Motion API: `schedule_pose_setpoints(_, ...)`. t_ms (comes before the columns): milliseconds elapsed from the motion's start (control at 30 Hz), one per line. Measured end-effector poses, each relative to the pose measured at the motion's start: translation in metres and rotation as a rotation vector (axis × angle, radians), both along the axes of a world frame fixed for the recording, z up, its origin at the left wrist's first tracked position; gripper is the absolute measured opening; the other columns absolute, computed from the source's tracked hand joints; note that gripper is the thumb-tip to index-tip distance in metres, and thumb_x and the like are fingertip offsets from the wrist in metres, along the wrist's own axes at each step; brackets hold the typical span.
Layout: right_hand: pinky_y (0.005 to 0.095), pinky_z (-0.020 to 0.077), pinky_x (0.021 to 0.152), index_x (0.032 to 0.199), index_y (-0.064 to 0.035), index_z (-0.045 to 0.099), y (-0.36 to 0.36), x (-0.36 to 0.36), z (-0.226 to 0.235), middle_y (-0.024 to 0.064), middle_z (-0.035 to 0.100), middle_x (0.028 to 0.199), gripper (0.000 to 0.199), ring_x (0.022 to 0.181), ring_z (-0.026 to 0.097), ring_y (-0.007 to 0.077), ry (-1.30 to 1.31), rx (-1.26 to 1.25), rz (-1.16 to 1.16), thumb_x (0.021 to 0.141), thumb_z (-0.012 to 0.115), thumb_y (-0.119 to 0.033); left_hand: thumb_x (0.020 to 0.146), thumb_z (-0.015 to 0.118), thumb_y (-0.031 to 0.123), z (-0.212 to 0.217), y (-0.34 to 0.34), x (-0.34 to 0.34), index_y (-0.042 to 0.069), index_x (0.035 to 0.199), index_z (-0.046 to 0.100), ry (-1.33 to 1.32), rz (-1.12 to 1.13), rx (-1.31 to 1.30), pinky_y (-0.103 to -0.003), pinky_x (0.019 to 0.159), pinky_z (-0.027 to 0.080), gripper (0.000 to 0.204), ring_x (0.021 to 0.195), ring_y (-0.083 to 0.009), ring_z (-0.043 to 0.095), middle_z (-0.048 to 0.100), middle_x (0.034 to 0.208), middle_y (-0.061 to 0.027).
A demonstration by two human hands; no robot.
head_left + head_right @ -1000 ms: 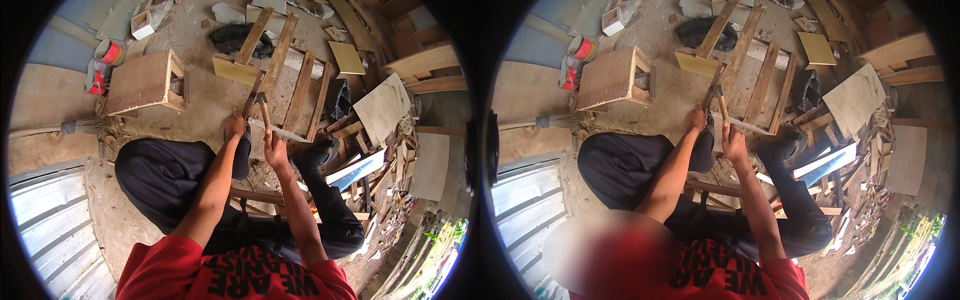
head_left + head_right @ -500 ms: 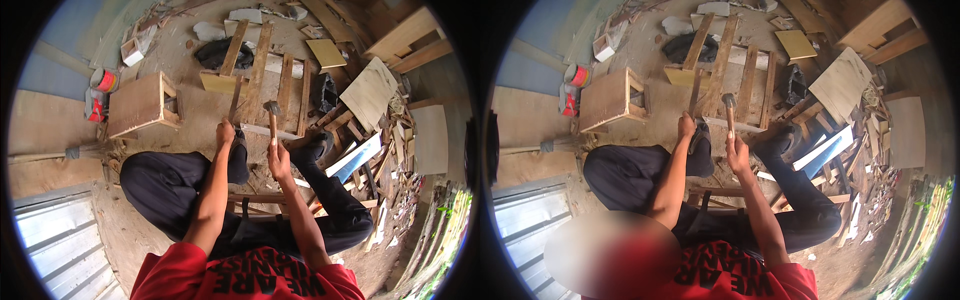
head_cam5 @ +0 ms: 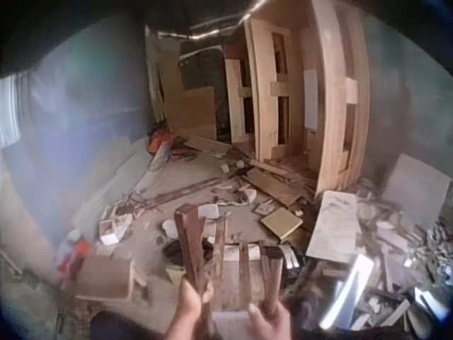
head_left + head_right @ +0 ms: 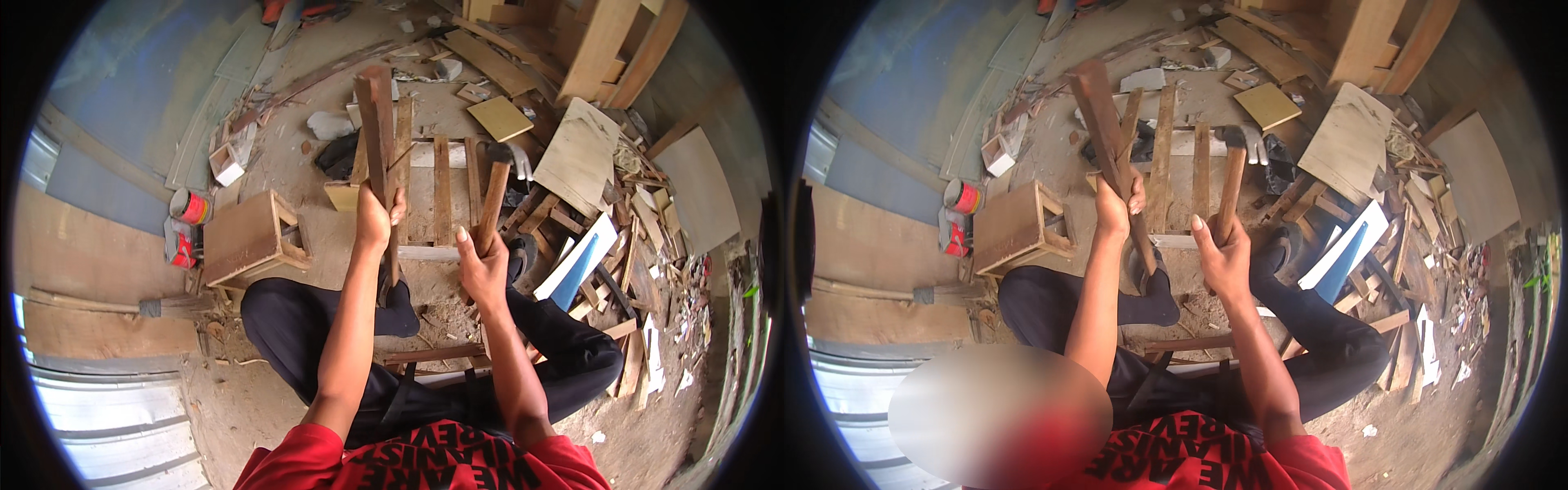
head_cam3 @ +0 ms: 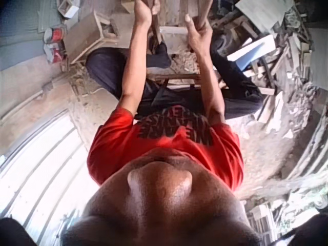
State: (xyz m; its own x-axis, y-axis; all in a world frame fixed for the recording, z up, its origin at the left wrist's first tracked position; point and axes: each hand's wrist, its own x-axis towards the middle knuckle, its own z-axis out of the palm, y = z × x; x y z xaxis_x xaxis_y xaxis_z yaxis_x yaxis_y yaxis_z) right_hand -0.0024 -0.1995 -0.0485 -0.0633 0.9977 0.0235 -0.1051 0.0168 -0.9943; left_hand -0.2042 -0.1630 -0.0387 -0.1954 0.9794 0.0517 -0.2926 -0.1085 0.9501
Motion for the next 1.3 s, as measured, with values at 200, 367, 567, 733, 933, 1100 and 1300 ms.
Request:
schedule_pose_setpoints(200,0.0274,0.0480,0.083,0.114,0.0031,0.060,0.015,0.033,-0.015,0.0100,0.068,0.107,0.048,0.096,0.060,0.0131,-0.073,0.322,-0.146,0.081,0.084,-0.022,0.100,0.025,0.043,0.041,0.026,0.084,0.006,0.074,0.047,-0.176,-0.422,0.230,-0.026,0.045,0.031,0.050,0.044,-0.0108,0.037,0.040,0.051,-0.0002)
schedule_pose_setpoints(367,0.0282,0.0465,0.067,0.121,0.0003,0.057,0.003,0.058,-0.057,0.0045,0.062,0.091,0.061,0.074,0.050,0.0102,-0.178,0.281,-0.296,0.074,0.089,-0.023,0.099,0.029,0.038,0.038,0.044,0.147,0.006,0.077,0.048,-0.348,-0.579,0.302,-0.026,0.050,0.035,0.043,0.049,-0.0123,0.042,0.046,0.059,-0.0038)
schedule_pose_setpoints(567,0.0370,0.0449,0.059,0.115,-0.0004,0.058,0.024,0.109,-0.102,0.0131,0.057,0.069,0.048,0.058,0.048,0.0229,-0.427,0.127,-0.398,0.079,0.083,-0.019,0.094,0.023,0.075,0.029,0.051,0.195,0.002,0.094,0.056,-0.268,-0.516,0.310,-0.030,0.068,0.043,0.080,0.071,-0.0162,0.054,0.057,0.079,-0.0091)
schedule_pose_setpoints(733,0.0362,0.0476,0.065,0.113,0.0024,0.057,0.034,0.132,-0.156,0.0182,0.063,0.078,0.048,0.067,0.056,0.0216,-0.502,0.109,-0.393,0.079,0.083,-0.019,0.084,0.016,0.089,0.046,0.051,0.215,0.002,0.125,0.054,0.021,-0.273,0.466,-0.032,0.085,0.045,0.104,0.105,-0.0179,0.059,0.063,0.119,-0.0099)
schedule_pose_setpoints(933,0.0459,0.0494,0.069,0.117,-0.0010,0.057,0.042,0.141,-0.181,0.0254,0.066,0.083,0.046,0.080,0.063,0.0471,-0.586,0.044,-0.259,0.083,0.078,-0.022,0.105,0.045,0.045,0.055,0.056,0.217,0.005,0.068,0.048,-0.054,-0.328,0.417,-0.026,0.051,0.036,0.054,0.051,-0.0116,0.041,0.044,0.058,-0.0023)
schedule_pose_setpoints(1100,0.0414,0.0486,0.067,0.113,0.0017,0.058,0.029,0.162,-0.129,0.0229,0.063,0.078,0.044,0.075,0.066,0.0338,-0.551,0.016,-0.302,0.087,0.075,-0.030,0.106,0.041,0.043,0.062,0.081,0.221,0.008,0.062,0.042,-0.150,-0.420,0.388,-0.025,0.045,0.029,0.057,0.045,-0.0086,0.035,0.040,0.053,-0.0001)
schedule_pose_setpoints(1300,0.0216,0.0287,0.034,0.111,-0.0040,0.051,-0.018,0.207,0.043,-0.0024,0.042,0.062,0.038,0.039,0.033,0.0047,-0.056,-0.009,-0.163,0.108,0.038,-0.039,0.104,0.037,0.052,0.065,0.100,0.242,0.009,0.060,0.037,-0.129,-0.657,0.320,-0.025,0.043,0.025,0.062,0.044,-0.0094,0.029,0.032,0.052,0.0002)
